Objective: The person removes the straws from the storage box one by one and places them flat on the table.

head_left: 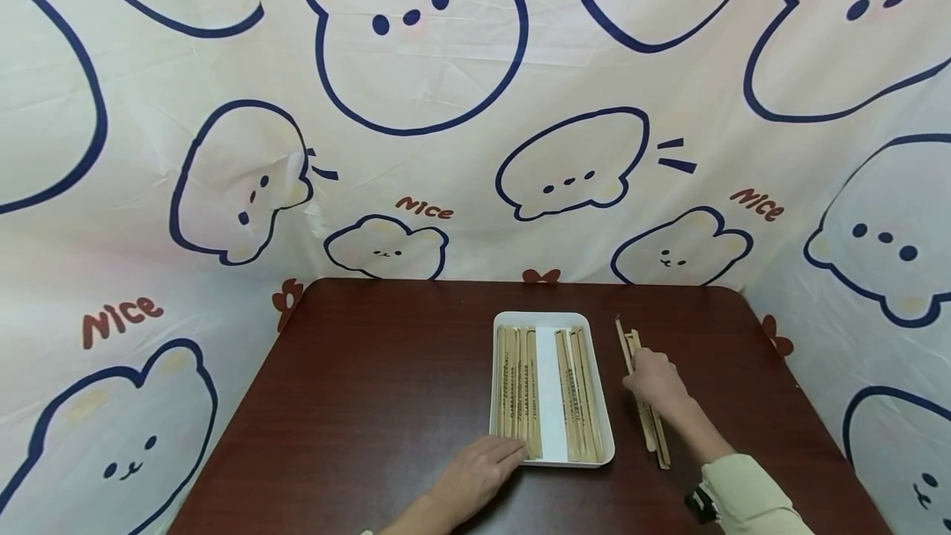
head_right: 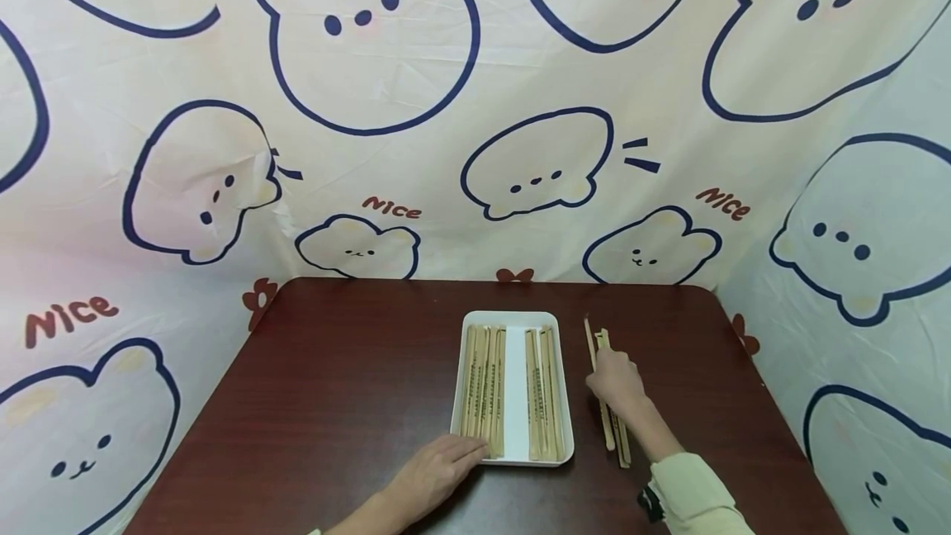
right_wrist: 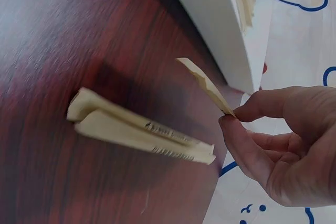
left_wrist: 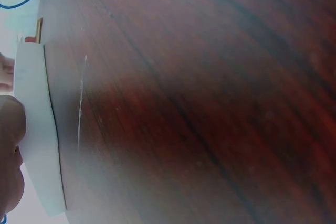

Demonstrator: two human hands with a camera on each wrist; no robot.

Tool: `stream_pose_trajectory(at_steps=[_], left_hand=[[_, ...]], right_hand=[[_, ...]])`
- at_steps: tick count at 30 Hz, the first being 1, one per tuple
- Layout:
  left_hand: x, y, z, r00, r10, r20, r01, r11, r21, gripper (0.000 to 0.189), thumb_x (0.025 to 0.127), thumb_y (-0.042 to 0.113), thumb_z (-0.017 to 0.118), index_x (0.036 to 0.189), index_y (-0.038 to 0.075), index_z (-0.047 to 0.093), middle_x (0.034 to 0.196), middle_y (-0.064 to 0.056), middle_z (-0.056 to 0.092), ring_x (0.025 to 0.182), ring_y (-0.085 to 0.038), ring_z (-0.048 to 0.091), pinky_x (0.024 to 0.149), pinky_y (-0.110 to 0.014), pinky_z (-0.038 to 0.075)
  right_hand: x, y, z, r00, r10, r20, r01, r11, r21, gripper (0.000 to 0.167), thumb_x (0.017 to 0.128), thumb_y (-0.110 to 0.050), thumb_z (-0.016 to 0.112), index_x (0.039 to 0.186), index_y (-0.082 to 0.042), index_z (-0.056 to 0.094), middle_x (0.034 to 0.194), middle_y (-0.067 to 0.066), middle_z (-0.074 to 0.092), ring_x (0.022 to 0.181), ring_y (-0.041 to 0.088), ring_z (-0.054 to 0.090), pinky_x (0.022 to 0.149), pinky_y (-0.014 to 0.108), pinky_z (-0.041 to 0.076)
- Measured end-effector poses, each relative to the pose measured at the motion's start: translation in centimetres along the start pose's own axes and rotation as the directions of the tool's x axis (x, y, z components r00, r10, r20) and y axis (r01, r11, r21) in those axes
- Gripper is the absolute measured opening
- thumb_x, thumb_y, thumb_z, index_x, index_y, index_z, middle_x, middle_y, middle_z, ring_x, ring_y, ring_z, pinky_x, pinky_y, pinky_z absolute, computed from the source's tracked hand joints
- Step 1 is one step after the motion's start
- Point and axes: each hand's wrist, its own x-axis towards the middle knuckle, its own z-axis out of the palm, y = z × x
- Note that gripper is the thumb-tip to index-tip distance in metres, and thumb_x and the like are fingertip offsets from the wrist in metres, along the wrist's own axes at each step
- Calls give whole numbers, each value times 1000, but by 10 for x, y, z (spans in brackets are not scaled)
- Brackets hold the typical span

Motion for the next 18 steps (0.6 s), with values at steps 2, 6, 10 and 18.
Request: stream_pose_trajectory(at_steps=[2, 6, 10, 18], left_hand=[[0, 0, 0, 1000, -3, -1, 3, 1000, -6, 35, 92, 10, 46, 114, 6, 72, 115, -7, 70, 104, -17, 67, 92, -29, 53], [0, 0, 1, 1000, -3, 0, 3, 1000, -5, 33, 92, 10, 48, 114, 6, 72, 115, -7, 70, 104, -17, 67, 93, -28, 53], [1, 0, 2, 1000, -2, -10, 2, 1000, -5, 34, 92, 9, 47, 114, 5, 72, 115, -7, 71, 104, -16, 67, 93, -28, 53], [0, 0, 2, 1000, -1, 4, 1, 1000, 6, 32, 89, 9, 53, 115, 6, 72, 117, -6, 70, 105, -16, 66, 93, -28, 53]], right_hand=[[0, 6, -1, 1000, 5, 4, -5, 1000, -13, 29, 81, 0, 60, 64, -10, 38, 57, -1, 35, 48, 13, 33, 44, 25, 30], [-2, 16, -4, 1000, 9, 5, -9, 999, -33, 26, 81, 0, 61, 67, -8, 40, 59, 1, 37, 50, 15, 37, 45, 28, 34], [-4, 23, -7, 1000, 10, -11, -11, 998, -58, 23, 81, 0, 58, 68, -8, 41, 60, 1, 37, 51, 17, 38, 46, 30, 35], [-5, 32, -7, 1000, 28, 2, -27, 998, -65, 24, 82, 0, 60, 67, -7, 43, 59, 2, 37, 50, 18, 39, 46, 30, 34]])
